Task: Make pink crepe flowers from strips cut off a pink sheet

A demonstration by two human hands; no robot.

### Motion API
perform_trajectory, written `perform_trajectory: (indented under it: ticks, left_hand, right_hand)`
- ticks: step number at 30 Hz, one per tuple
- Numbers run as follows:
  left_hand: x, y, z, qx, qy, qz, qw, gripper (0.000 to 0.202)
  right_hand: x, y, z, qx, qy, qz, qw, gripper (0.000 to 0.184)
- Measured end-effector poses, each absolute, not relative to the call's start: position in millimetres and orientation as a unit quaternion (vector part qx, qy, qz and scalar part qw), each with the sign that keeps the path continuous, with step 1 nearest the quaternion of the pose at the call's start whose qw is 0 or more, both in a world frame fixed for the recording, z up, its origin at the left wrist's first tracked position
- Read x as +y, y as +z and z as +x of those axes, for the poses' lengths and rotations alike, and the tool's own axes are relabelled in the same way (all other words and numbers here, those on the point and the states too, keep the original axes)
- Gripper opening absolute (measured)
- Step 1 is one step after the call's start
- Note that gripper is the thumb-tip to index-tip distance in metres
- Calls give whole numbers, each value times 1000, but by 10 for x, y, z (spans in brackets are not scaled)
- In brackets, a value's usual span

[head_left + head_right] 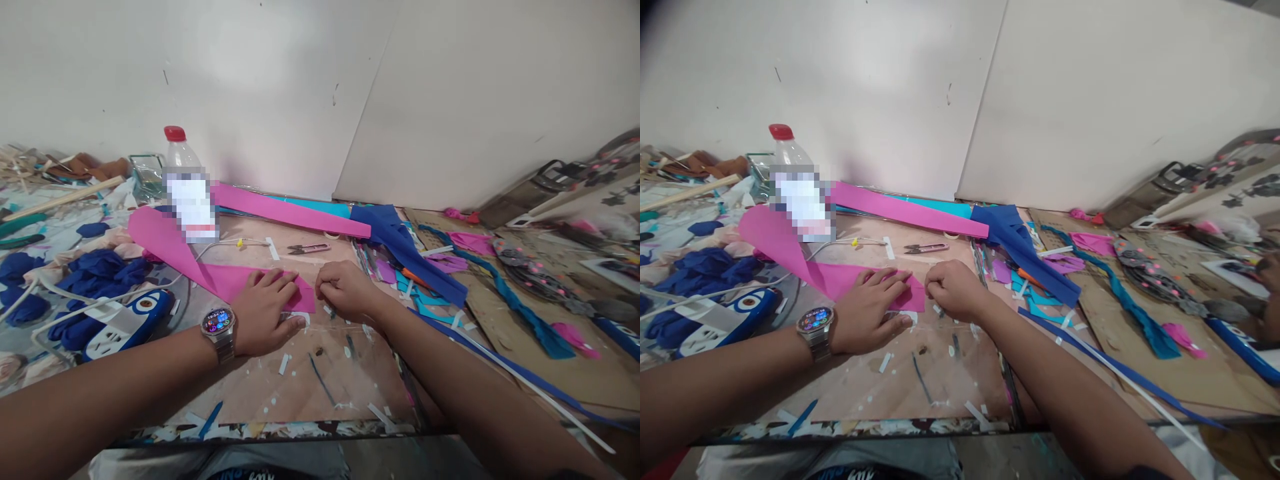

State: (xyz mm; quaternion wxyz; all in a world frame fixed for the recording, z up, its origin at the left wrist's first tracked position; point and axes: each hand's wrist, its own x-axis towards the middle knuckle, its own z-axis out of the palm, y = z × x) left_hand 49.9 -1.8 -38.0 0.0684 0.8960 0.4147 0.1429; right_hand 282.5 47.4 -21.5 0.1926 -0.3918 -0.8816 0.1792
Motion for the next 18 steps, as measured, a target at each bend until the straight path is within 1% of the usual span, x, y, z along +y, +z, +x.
perform_trajectory:
  ticks: [6,14,18]
  left_hand:
    - [-12,-398,495,415,144,896,72,50]
    - [-18,-397,490,419,136,894,81,55]
    - [-20,-405,485,421,140,892,87,57]
  right_hand:
    - [514,-230,2855,-863,156,-421,232,21]
    - [525,-271,2866,-841,245,-423,232,19]
    - [533,-272,2866,-840,261,-418,227,14]
